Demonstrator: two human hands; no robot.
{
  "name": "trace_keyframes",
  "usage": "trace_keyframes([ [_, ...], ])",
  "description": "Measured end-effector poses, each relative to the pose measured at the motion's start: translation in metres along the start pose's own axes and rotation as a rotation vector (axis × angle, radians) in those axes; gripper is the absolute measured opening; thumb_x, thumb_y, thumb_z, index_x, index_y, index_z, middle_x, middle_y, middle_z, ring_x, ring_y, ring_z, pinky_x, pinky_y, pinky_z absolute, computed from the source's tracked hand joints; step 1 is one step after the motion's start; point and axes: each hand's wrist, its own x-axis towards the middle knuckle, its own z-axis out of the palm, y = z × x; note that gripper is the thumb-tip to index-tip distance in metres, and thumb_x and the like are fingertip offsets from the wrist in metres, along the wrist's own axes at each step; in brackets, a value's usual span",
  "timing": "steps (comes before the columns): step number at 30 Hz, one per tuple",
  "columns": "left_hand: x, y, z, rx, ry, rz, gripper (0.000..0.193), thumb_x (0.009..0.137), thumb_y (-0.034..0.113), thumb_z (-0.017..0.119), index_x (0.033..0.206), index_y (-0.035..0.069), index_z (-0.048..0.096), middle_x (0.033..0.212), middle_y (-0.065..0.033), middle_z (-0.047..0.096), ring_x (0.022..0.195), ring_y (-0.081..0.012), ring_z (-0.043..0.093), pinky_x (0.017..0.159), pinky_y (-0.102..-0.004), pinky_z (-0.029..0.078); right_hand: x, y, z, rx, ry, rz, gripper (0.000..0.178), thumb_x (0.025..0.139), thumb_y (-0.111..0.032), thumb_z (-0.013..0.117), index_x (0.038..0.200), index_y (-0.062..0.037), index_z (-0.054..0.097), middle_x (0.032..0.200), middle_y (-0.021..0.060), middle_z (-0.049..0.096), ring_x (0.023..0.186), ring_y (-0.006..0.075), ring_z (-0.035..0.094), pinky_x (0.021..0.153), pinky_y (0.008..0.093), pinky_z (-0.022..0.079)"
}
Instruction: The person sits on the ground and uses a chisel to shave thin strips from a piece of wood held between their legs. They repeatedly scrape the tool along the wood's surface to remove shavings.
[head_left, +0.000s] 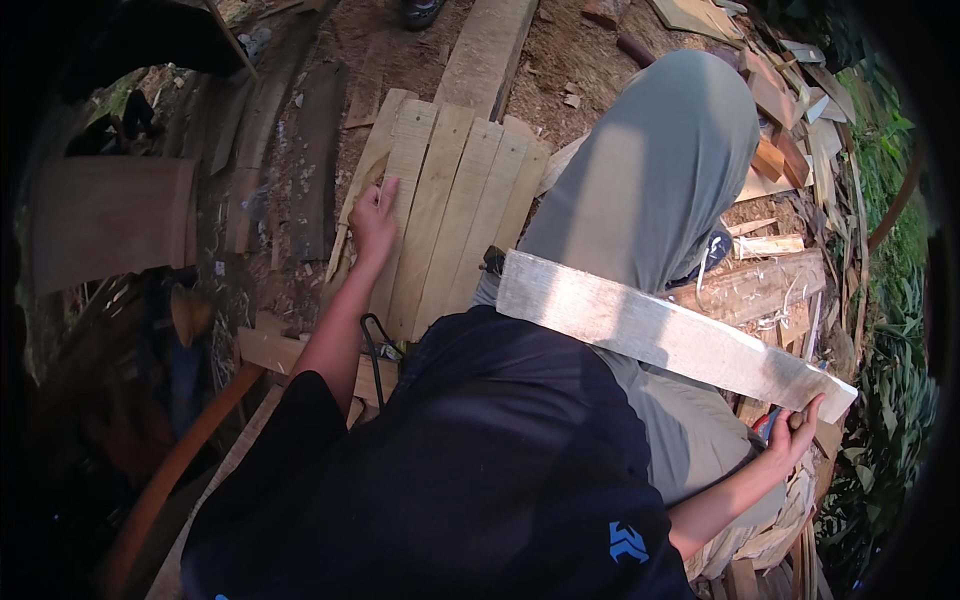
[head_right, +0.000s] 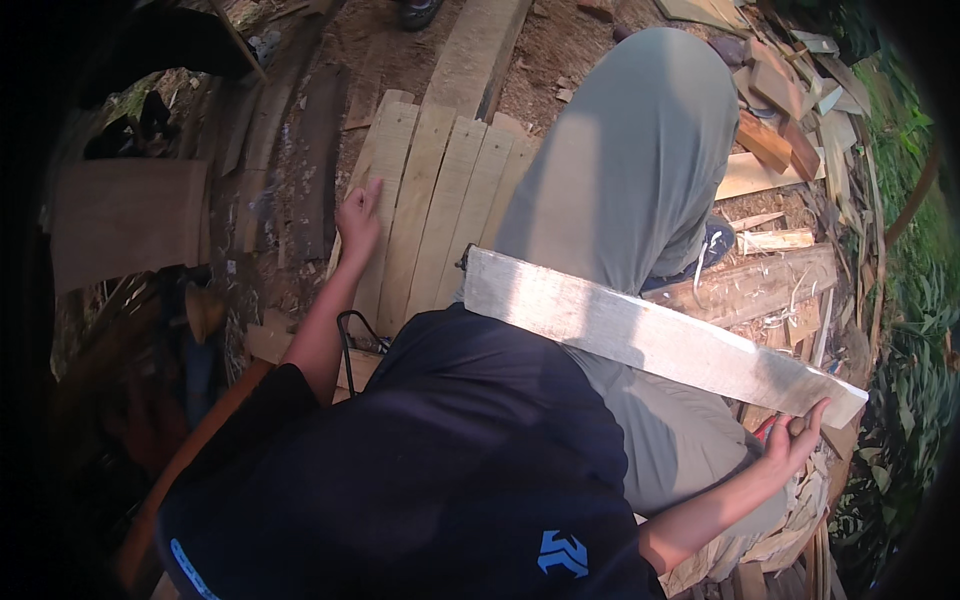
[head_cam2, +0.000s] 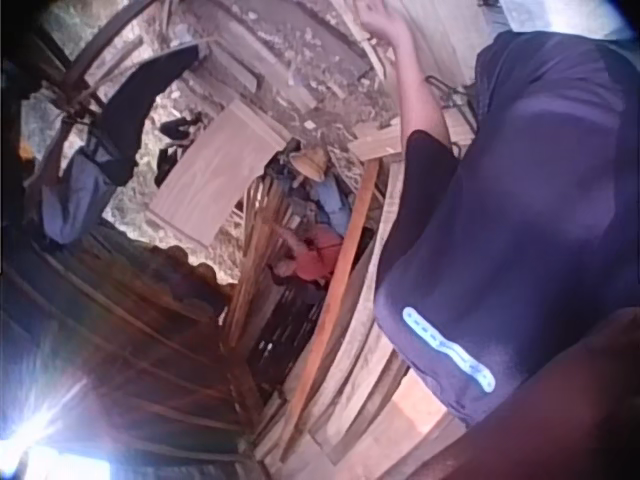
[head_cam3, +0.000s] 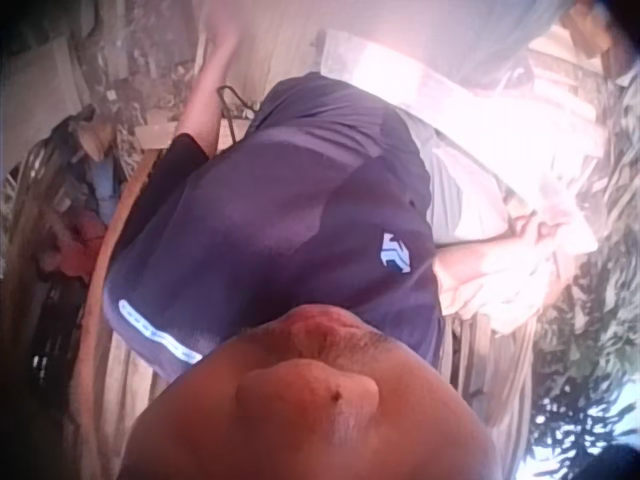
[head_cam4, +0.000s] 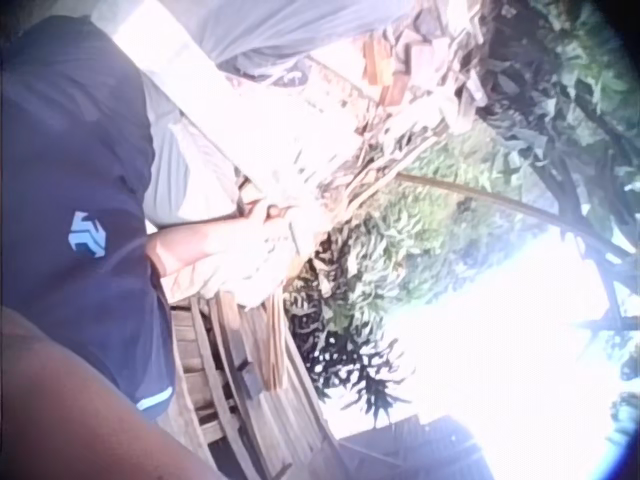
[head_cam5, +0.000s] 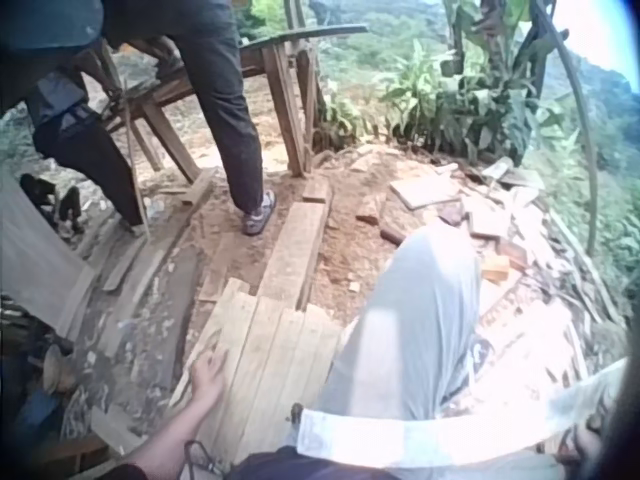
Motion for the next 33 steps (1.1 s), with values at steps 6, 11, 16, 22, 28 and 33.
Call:
trace_keyframes([
  [6,-0.028,-0.019,-0.033,-0.037,0.15,0.015,0.054,0.101,0.041,0.063,0.071,-0.001,0.047,0.062,-0.0113,0.033,0.061,-0.016,0.031,0.053,-0.0362,0.034,0.018,0.002,-0.008,0.046,-0.052,0.001,0.05,0.092,-0.028,0.078,0.13,-0.0013,0.062,0.122,0.005,0.068,0.1,0.0117,0.061,0.081,0.0244,0.047],
  [11,-0.035,-0.031,-0.07,-0.036,0.165,-0.009,0.051,0.102,0.038,0.062,0.073,-0.001,0.048,0.062,-0.0094,0.032,0.062,-0.0143,0.03,0.054,-0.033,0.033,0.014,-0.001,-0.001,0.028,-0.019,0.029,0.044,0.089,-0.025,0.08,0.122,-0.0006,0.065,0.099,0.0004,0.07,0.074,0.0056,0.053,0.073,0.0212,0.047],
  [16,-0.013,-0.071,-0.089,0.091,-0.091,-0.07,0.042,0.102,0.037,0.061,0.086,-0.001,0.062,0.067,-0.0084,0.054,0.066,-0.0137,0.043,0.064,-0.0318,0.043,0.037,-0.003,-0.025,-0.016,-0.055,0.024,0.042,0.09,-0.024,0.08,0.12,0.0013,0.065,0.092,-0.0013,0.068,0.063,0.0038,0.045,0.069,0.0191,0.045],
  [22,0.009,-0.15,-0.04,0.238,-0.252,-0.453,0.05,0.1,0.026,0.06,0.137,-0.007,0.051,0.13,-0.0225,0.063,0.118,-0.0294,0.062,0.102,-0.0371,0.046,0.038,-0.002,-0.026,0.058,-0.078,0.097,0.048,0.09,-0.022,0.079,0.128,0.0024,0.061,0.121,0.0085,0.069,0.112,0.0159,0.062,0.093,0.0281,0.05],
  [28,0.023,-0.086,-0.014,0.028,0.049,-0.098,0.046,0.086,0.007,0.063,0.13,0.0,0.054,0.127,-0.0199,0.062,0.114,-0.0301,0.062,0.102,-0.0397,0.047,0.022,-0.001,-0.015,0.062,-0.025,0.024,0.049,0.09,-0.022,0.079,0.13,0.0009,0.06,0.123,0.0083,0.068,0.111,0.0162,0.062,0.091,0.0271,0.05],
  [33,0.062,-0.028,-0.007,-0.054,0.085,0.1,0.036,0.087,0.006,0.063,0.124,0.004,0.061,0.121,-0.0134,0.065,0.099,-0.0204,0.064,0.091,-0.0357,0.051,0.016,-0.002,-0.01,0.062,-0.089,0.021,0.046,0.091,-0.022,0.079,0.128,-0.0003,0.061,0.116,0.0059,0.069,0.101,0.0126,0.064,0.082,0.0234,0.05],
])
